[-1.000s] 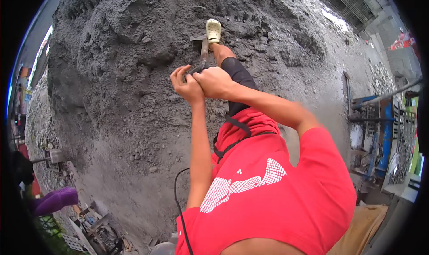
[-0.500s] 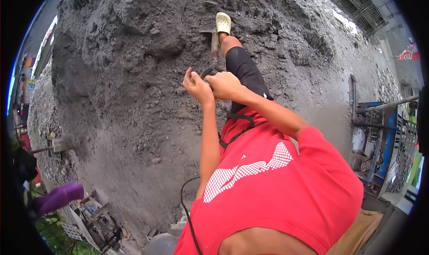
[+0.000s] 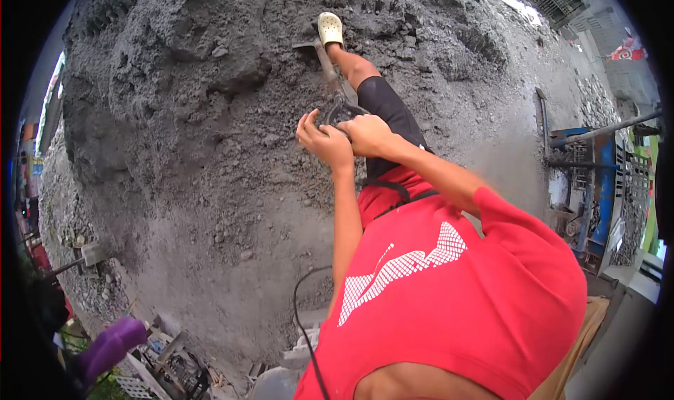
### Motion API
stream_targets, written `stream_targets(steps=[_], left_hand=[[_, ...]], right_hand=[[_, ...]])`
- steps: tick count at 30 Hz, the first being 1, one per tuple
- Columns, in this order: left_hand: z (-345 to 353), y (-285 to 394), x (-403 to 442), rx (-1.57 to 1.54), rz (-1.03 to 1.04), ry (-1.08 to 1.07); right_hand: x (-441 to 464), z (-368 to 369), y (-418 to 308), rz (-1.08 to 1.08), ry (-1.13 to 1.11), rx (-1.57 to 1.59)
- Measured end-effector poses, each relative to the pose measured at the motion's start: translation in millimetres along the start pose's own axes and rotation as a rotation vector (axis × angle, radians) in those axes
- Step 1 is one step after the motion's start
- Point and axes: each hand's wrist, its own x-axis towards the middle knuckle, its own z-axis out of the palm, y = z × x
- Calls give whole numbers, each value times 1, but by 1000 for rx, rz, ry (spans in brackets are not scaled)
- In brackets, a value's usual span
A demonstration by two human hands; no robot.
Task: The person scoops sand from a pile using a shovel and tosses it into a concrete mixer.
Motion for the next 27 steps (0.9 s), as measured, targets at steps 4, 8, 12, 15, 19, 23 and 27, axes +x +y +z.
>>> stream_targets(steps=[4,8,12,15,19,23,27], left_hand=[[18,64,74,-317,-11,39],[42,53,101,-444,-167,86],[9,-7,56,-283,-214,31],[15,-94,-17,66,-213,-92],[-1,-27,-13,52,45,-61],[-23,16,4,16,109,-128],[-26,68,62,-176,-83,-55]], right_hand=[[32,-89,-10,-33,35,34],[70,-87,7,-30,44,50],[51,-11,-12,-36,-15,139],[14,75,13,-69,76,59],[-6,55,13,18,153,-30],[-18,-2,-10,-18,131,29],[10,-78,-35,4,13,210]])
